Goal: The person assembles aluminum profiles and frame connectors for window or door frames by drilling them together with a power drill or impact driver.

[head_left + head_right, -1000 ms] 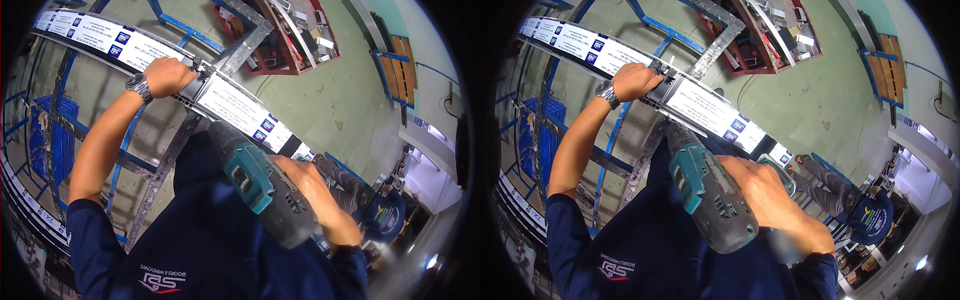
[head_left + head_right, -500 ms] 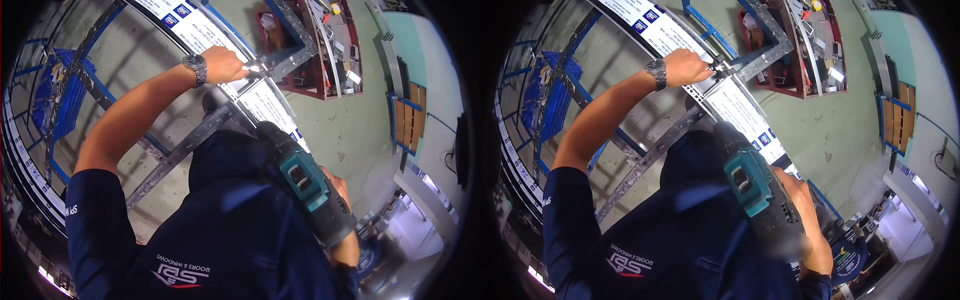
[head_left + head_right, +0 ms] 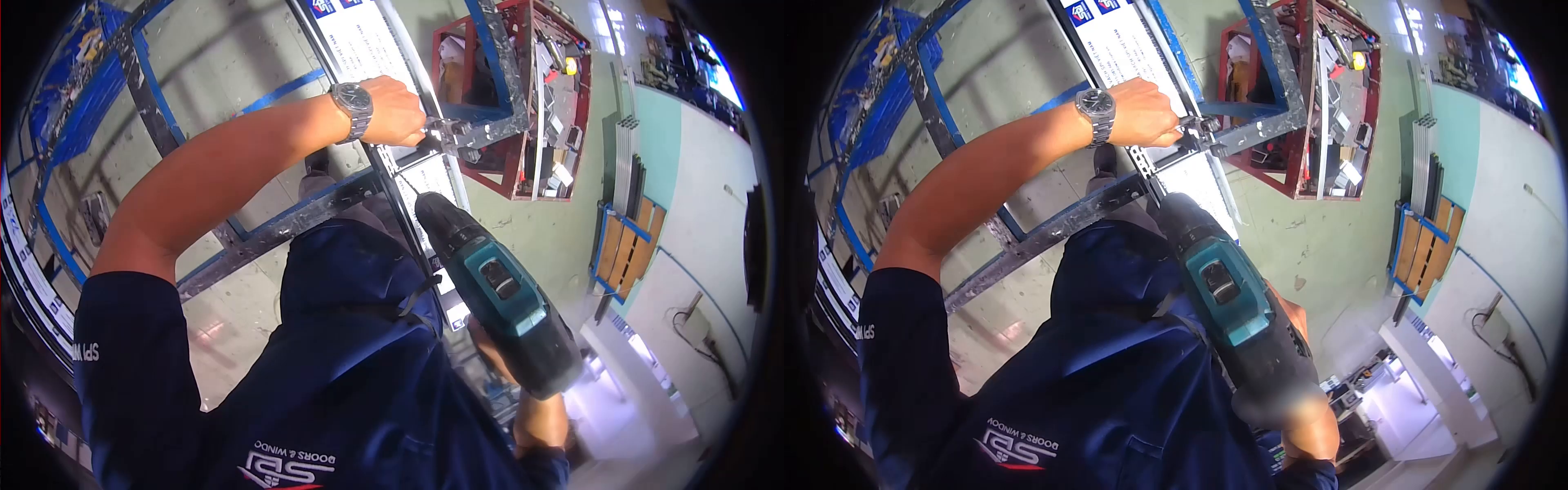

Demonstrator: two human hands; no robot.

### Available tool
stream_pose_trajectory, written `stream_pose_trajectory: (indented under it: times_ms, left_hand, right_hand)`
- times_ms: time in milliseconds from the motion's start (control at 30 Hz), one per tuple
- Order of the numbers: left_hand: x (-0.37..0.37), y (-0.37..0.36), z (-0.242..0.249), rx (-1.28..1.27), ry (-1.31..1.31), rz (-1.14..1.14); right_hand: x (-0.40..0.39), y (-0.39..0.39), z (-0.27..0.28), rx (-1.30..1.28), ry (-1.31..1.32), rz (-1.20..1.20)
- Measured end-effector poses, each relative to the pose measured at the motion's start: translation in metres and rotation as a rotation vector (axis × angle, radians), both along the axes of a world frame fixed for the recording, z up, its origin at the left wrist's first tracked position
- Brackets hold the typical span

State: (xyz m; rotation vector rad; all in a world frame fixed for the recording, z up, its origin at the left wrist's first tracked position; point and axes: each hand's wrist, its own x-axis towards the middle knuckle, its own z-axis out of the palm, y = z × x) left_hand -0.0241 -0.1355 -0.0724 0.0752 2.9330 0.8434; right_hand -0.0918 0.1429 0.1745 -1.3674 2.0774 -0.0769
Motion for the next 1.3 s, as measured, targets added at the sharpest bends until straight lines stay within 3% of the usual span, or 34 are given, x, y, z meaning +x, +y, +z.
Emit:
stream_pose_trajectory:
  times_ms: [167, 367, 700, 867, 1200, 1300]
  left_hand:
    - [0.001, 0.0, 0.0, 0.02, 0.033, 0.014]
    - [0.001, 0.0, -0.004, 0.052, 0.068, 0.018]
    - [0.001, 0.0, -0.004, 0.08, 0.071, 0.027]
    - [0.002, 0.001, -0.005, 0.081, 0.102, 0.036]
    - [0.004, -0.001, -0.006, 0.138, 0.16, 0.059]
    - [0.002, 0.0, -0.007, 0.15, 0.108, 0.05]
  right_hand:
    - [-0.003, -0.008, -0.006, 0.061, -0.098, -0.213]
    - [-0.013, -0.019, -0.006, 0.137, 0.009, 0.022]
    - [-0.004, -0.049, 0.007, 0.229, -0.029, -0.075]
    - [-0.007, -0.041, -0.001, 0.113, 0.028, 0.115]
    - [-0.016, -0.076, -0.018, 0.356, -0.377, -0.256]
    - [-0.018, -0.08, -0.017, 0.382, -0.386, -0.259]
